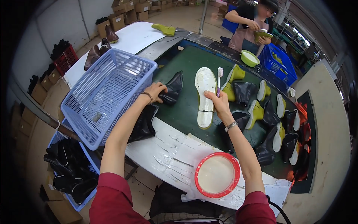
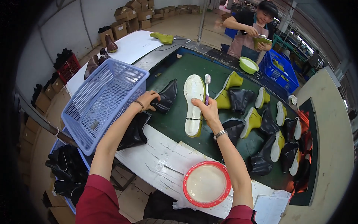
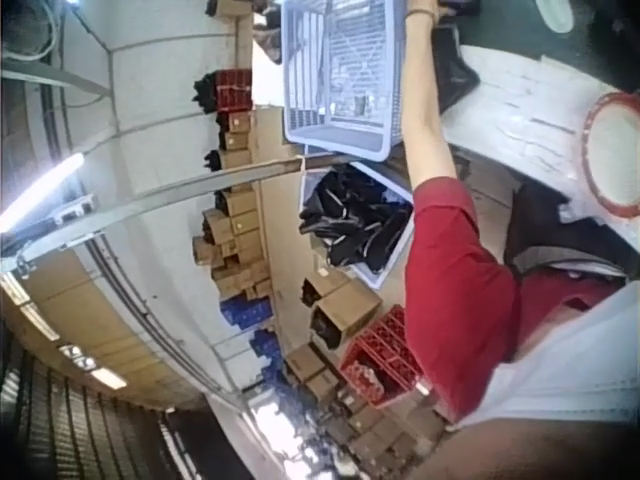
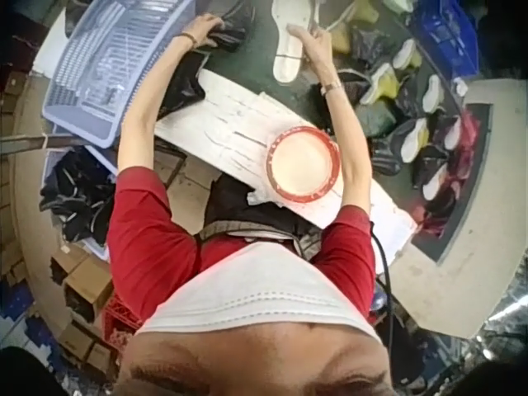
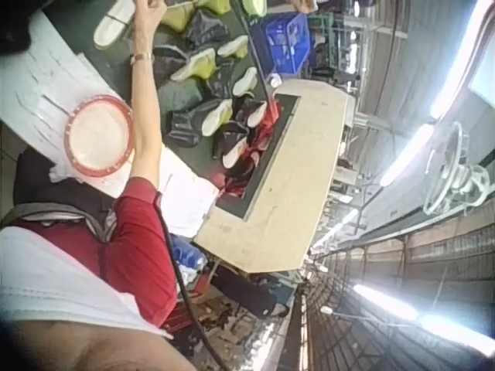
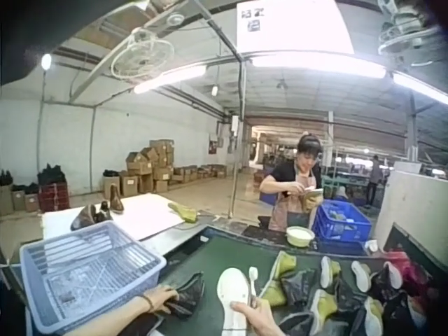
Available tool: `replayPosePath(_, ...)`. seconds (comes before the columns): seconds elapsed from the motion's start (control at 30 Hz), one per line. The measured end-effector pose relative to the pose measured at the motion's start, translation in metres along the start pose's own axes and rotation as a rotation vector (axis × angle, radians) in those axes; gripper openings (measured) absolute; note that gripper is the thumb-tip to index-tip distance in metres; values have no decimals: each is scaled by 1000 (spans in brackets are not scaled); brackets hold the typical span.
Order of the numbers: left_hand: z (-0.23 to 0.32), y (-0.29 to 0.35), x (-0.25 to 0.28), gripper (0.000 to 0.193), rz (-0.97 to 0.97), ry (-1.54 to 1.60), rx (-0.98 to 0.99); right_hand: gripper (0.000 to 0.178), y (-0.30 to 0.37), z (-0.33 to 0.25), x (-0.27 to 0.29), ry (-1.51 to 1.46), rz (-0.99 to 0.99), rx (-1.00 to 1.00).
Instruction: Applying glue to the edges and soles of shoe uppers and shoe lasts using a brush.
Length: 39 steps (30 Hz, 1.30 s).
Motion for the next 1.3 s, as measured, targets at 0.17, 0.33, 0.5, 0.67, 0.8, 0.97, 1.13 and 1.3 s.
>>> replayPosePath(0.17, 62, 3, 40, 88, 116, 257, 4, 40, 3, 15, -12, 2, -64, 28)
replayPosePath(0.33, 161, 29, 37, 104, 201, 1229, -257, 40, 40, 0, -49, -222, -79, 19)
replayPosePath(0.5, 206, 77, 38, 75, -44, 1828, 9, 38, 92, -50, -18, 289, -10, 172)
replayPosePath(0.67, 202, 178, 34, 71, -47, 1780, 186, 37, 240, -111, 42, 1110, 287, 311)
replayPosePath(0.8, 240, 219, 13, 74, -31, 1713, 219, 19, 337, -72, 78, 1247, 379, 137)
replayPosePath(0.97, 278, 247, 6, 89, -229, 1513, 85, 11, 389, -25, 77, 1369, 317, 248)
replayPosePath(1.13, 299, 256, 40, 99, -348, 1359, -40, 12, 397, -52, 58, 622, 421, 309)
replayPosePath(1.3, 310, 258, 52, 111, -418, 1274, -174, 16, 366, -65, 20, 687, 389, 527)
Point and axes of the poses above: each hand's wrist, its own y-axis away from the middle knuckle, its own x-axis out of the back of the hand, z = x × y, the point moved 2 cm from there along -y, towards the middle knuckle, and after that the axes turned 13 degrees about -y, right-handed, at the moved point
